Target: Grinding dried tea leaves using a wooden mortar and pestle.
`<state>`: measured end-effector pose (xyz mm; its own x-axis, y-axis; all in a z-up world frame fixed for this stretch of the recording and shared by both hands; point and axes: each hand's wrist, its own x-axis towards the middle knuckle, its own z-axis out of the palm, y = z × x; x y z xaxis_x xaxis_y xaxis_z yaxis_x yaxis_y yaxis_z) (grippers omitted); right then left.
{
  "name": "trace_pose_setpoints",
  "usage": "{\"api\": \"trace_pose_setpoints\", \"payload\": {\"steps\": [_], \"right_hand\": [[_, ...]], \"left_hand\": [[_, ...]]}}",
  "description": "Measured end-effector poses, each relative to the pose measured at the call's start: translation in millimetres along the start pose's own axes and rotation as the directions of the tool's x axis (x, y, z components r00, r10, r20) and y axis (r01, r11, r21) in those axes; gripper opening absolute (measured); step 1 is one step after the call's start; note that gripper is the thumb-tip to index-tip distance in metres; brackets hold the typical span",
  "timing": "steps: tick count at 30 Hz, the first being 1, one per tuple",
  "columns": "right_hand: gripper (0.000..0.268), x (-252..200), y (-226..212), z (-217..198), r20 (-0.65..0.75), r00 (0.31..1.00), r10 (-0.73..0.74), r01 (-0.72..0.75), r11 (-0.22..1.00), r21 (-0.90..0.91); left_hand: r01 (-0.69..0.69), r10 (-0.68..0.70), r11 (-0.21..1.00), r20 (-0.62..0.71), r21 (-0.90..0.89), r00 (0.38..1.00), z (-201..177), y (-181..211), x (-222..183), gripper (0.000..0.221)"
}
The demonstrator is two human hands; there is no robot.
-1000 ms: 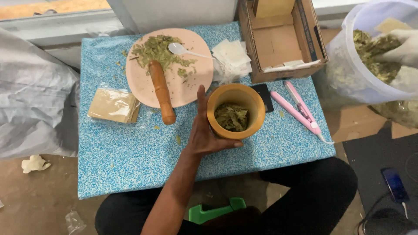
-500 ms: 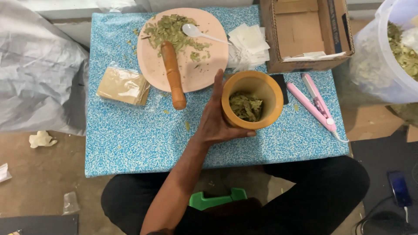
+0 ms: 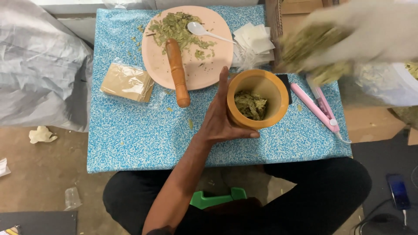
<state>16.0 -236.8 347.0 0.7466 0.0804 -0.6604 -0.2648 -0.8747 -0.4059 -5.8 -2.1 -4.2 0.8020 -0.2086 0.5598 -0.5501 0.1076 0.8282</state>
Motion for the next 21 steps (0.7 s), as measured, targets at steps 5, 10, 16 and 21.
{"api": "trace_pose_setpoints", "payload": {"steps": [5,10,16,21], "right_hand": [[0.050,79,-53,81,0.107,0.994,-0.021,0.050,0.958,-0.282],[0.060,136,-17,116,0.185,0.965,-0.183,0.248,0.862,-0.441],[0.053,152,9,138,0.109,0.960,-0.259,0.271,0.750,-0.603],[0.054,163,28,149,0.098,0.940,-0.327,0.318,0.735,-0.599]], "left_hand": [[0.000,-0.002,1.000,0.084,0.015,0.996,-9,12,4,0.161],[-0.017,0.017,0.999,0.011,-0.038,1.000,-1,4,3,0.174],[-0.042,0.041,0.998,-0.010,-0.045,0.999,-2,9,9,0.159],[-0.037,0.037,0.999,-0.028,-0.023,0.999,-4,13,7,0.152]]}}
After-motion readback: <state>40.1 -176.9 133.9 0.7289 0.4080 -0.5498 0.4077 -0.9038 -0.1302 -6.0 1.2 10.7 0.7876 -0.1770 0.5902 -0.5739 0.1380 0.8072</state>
